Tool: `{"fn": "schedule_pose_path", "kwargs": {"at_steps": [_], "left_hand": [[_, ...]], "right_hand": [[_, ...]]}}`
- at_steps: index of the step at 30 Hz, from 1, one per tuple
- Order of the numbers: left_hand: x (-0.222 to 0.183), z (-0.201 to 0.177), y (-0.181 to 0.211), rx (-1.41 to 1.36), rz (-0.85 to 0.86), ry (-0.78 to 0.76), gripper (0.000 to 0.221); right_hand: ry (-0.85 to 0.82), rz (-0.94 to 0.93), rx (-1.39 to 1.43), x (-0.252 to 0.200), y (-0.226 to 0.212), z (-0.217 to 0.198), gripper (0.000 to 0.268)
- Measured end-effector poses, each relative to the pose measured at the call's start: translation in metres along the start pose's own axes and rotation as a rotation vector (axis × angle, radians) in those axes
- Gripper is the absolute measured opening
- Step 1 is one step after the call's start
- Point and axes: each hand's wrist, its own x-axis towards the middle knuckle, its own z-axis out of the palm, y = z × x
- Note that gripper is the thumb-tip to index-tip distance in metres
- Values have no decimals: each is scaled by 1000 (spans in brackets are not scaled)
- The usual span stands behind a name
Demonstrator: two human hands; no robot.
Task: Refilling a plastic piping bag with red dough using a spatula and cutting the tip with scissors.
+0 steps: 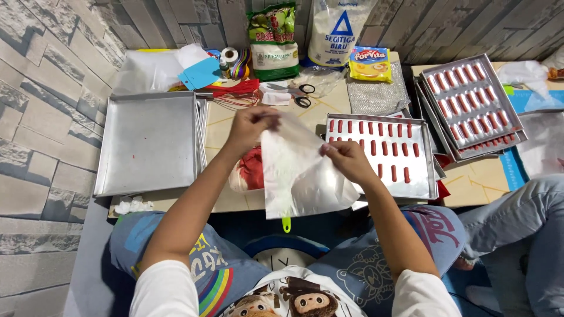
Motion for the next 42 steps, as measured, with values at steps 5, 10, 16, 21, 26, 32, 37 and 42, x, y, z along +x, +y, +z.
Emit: {"fn": "schedule_pose_path", "kwargs": {"at_steps": [5, 10, 16, 21, 26, 32, 37, 42], "left_hand": [[-18, -59, -4, -140, -86, 298, 14], [-30, -117, -23, -152, -110, 535, 38], [-46, -125, -50, -448, -215, 407, 45], [-42, -125, -68, -376, -174, 364, 59], [-34, -159, -67, -392, -136, 584, 21], [-38, -175, -51, -417, -146, 722, 11], [-38, -184, -47, -456, -117, 726, 15], [-41, -192, -43, -342, -73, 687, 10]], "right_hand": [[-105, 16, -95, 10, -11, 3, 11], [-114, -5, -136, 25, 22, -6, 5], [73, 28, 5, 47, 70, 9, 9], [34, -10, 58, 44, 44, 38, 17], [-17, 0, 135, 49, 41, 49, 38], [112, -35, 229, 60, 20, 50, 49], [217, -70, 352, 94, 37, 38, 48], [321, -74, 363, 124, 31, 28, 42]]}}
